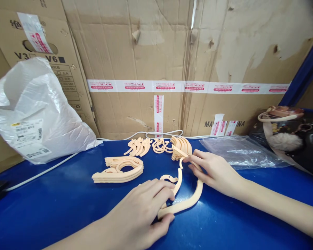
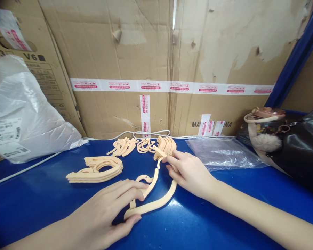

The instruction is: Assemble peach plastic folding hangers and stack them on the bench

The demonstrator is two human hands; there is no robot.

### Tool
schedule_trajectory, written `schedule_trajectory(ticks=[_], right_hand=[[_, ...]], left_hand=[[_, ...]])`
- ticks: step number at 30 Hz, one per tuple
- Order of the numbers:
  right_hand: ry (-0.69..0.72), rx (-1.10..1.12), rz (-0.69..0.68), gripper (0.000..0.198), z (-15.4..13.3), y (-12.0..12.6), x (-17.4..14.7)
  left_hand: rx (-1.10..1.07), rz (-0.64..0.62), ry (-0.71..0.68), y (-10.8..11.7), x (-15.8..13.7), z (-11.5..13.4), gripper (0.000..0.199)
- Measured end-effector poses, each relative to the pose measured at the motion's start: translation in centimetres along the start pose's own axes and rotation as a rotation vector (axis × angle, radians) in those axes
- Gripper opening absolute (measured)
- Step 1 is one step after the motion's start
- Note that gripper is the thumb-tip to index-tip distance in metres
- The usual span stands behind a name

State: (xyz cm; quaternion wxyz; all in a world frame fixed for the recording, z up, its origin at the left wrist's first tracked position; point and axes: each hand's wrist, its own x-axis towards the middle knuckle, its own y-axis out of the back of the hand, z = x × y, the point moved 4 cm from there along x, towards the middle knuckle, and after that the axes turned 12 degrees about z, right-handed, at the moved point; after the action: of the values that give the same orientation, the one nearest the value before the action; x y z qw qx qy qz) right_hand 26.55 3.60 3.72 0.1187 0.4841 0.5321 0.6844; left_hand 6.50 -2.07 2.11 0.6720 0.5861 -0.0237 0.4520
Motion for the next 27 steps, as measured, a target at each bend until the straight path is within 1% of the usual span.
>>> schedule_trajectory(ticks=[6,16,20,24,27], right_hand=[[0.009,-0.012,-0.012,0.023,0.0,-0.2,-0.1],[0.065,0.032,-0.021,0.023,-0.5,-0.3,-0.2],[0.143,0.046,-0.048,0.024,-1.1,-0.2,-0.4],[0.263,0.077,-0.095,0.024,-1.9,-0.1,-0.9],[0.347,0.100,-0.117,0.021,-2.7,-0.2,-1.2]], left_hand=[[0.003,-0.078,-0.029,0.3,0.5,0.9,0.028],[0.037,-0.102,-0.146,0.0,0.4,1.4,0.032],[0.054,-0.091,-0.186,0.2,0.5,1.4,0.029],[0.076,-0.057,-0.249,0.4,0.6,1.5,0.026],[0.116,-0.073,-0.269,0.5,0.6,1.7,0.028]])
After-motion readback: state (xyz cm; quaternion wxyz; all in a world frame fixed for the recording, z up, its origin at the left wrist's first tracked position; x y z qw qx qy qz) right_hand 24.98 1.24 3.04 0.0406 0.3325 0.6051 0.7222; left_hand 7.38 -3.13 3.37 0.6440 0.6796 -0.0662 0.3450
